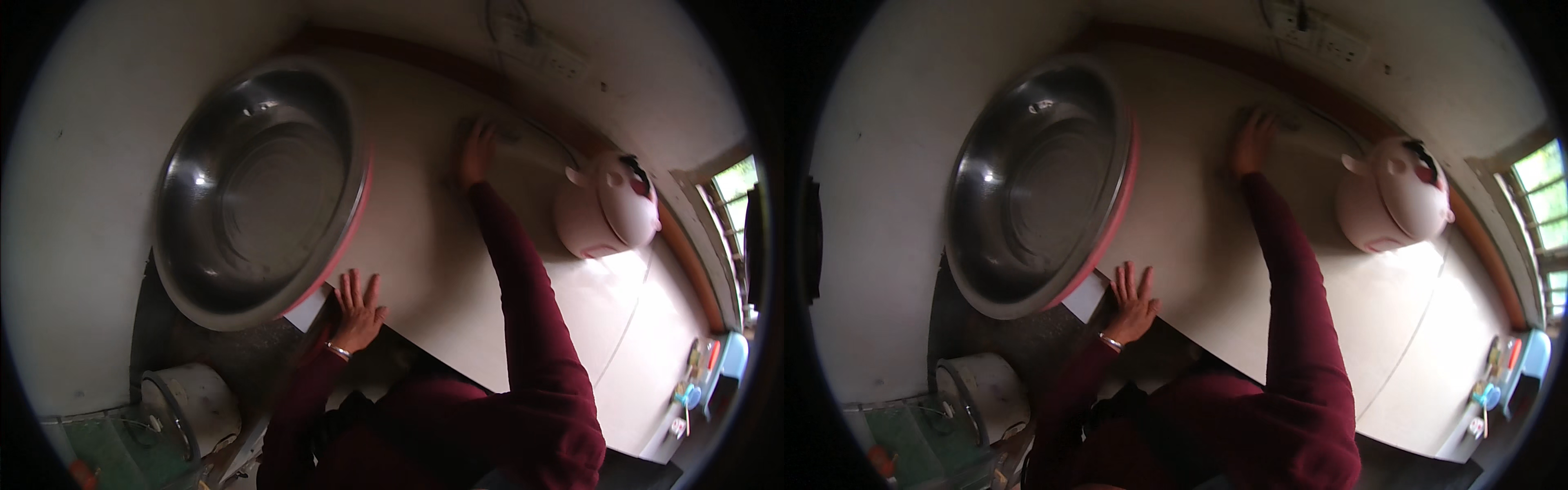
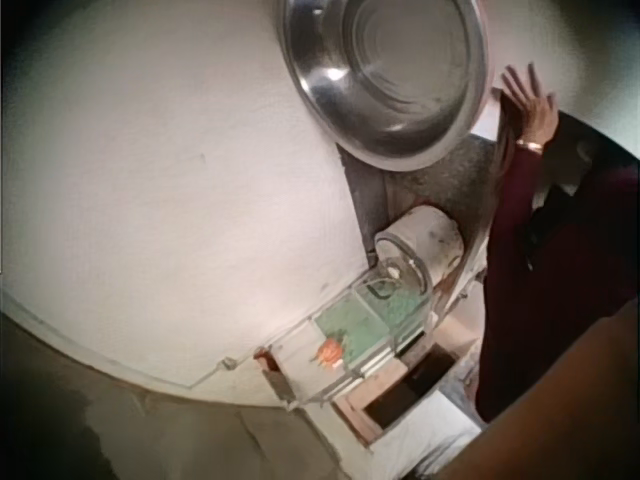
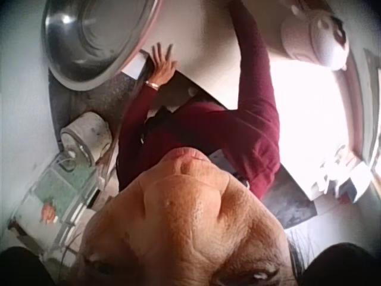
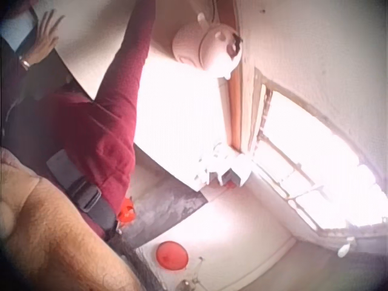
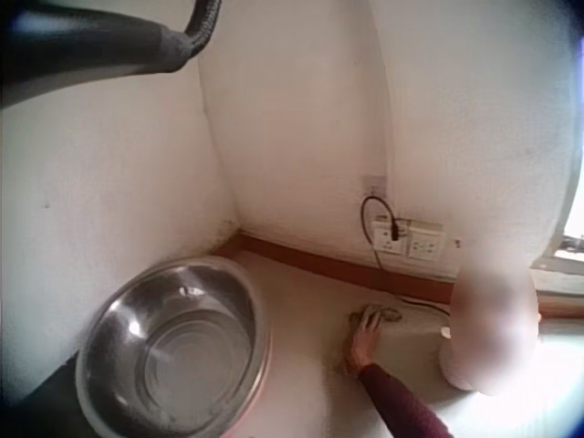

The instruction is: The person wipes a kitchen countertop with a cloth, moving various items like a cup rack, jars, and a large bag of rice to clean underneath them. They also wipe the top of a rice cooker and a metal basin before walking out of the room.

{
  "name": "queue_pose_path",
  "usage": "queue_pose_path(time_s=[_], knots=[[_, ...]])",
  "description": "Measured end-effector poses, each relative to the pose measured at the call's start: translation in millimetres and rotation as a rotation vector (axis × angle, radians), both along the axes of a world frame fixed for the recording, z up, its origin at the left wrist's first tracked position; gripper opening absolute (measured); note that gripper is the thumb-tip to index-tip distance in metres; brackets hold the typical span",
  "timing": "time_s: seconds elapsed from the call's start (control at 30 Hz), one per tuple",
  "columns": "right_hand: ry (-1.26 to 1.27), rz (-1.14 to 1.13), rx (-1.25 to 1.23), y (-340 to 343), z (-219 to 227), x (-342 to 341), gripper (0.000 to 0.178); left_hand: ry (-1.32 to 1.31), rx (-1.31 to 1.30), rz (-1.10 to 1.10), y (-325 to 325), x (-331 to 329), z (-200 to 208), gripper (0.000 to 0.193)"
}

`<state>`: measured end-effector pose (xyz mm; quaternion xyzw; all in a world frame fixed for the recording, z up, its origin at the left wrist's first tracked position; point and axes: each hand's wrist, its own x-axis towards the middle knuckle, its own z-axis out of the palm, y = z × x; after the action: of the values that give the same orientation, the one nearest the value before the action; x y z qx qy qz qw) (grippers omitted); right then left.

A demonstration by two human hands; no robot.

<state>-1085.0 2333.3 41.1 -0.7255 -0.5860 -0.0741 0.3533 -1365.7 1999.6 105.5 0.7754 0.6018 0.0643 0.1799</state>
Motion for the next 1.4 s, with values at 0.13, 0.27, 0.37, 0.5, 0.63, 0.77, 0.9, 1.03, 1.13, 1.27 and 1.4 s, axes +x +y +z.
queue_pose_path(time_s=[0.13,0.27,0.37,0.5,0.63,0.77,0.9,1.03,1.13,1.27,1.4], knots=[[-0.122,-0.137,0.036,104.2,-19.0,-36.6,0.060,0.037,-0.088,-0.045,8.6,-0.1,14.7,0.074],[-0.086,-0.190,-0.122,141.4,21.7,-102.4,0.067,0.142,-0.072,-0.078,7.8,2.5,20.4,0.072],[-0.211,-0.273,-0.089,192.0,0.7,-126.9,0.074,0.177,-0.090,-0.138,20.5,3.2,34.9,0.072],[-0.158,-0.164,-0.200,220.2,25.5,-173.1,0.069,0.022,-0.244,-0.106,21.6,0.4,26.9,0.073],[-0.087,-0.004,-0.105,245.5,30.3,-214.5,0.067,0.000,-0.238,-0.153,19.8,-3.6,22.9,0.074],[-0.045,0.083,-0.046,276.5,33.3,-247.0,0.069,-0.145,-0.311,-0.092,17.9,-4.4,19.7,0.069],[0.025,0.264,0.158,303.7,22.8,-266.3,0.059,0.075,-0.346,-0.129,23.8,-2.4,27.4,0.063],[0.050,0.367,0.098,334.2,17.5,-283.2,0.057,0.028,-0.336,-0.095,28.3,-0.5,25.6,0.063],[0.059,0.428,0.179,345.2,11.6,-293.7,0.053,0.004,-0.324,-0.074,24.5,3.9,22.1,0.063],[0.037,0.490,0.006,379.1,10.6,-298.8,0.043,-0.002,-0.311,-0.051,24.9,5.1,17.3,0.063],[-0.064,0.636,-0.103,352.8,57.6,-291.2,0.038,-0.002,-0.313,0.002,18.3,14.9,18.0,0.064]])
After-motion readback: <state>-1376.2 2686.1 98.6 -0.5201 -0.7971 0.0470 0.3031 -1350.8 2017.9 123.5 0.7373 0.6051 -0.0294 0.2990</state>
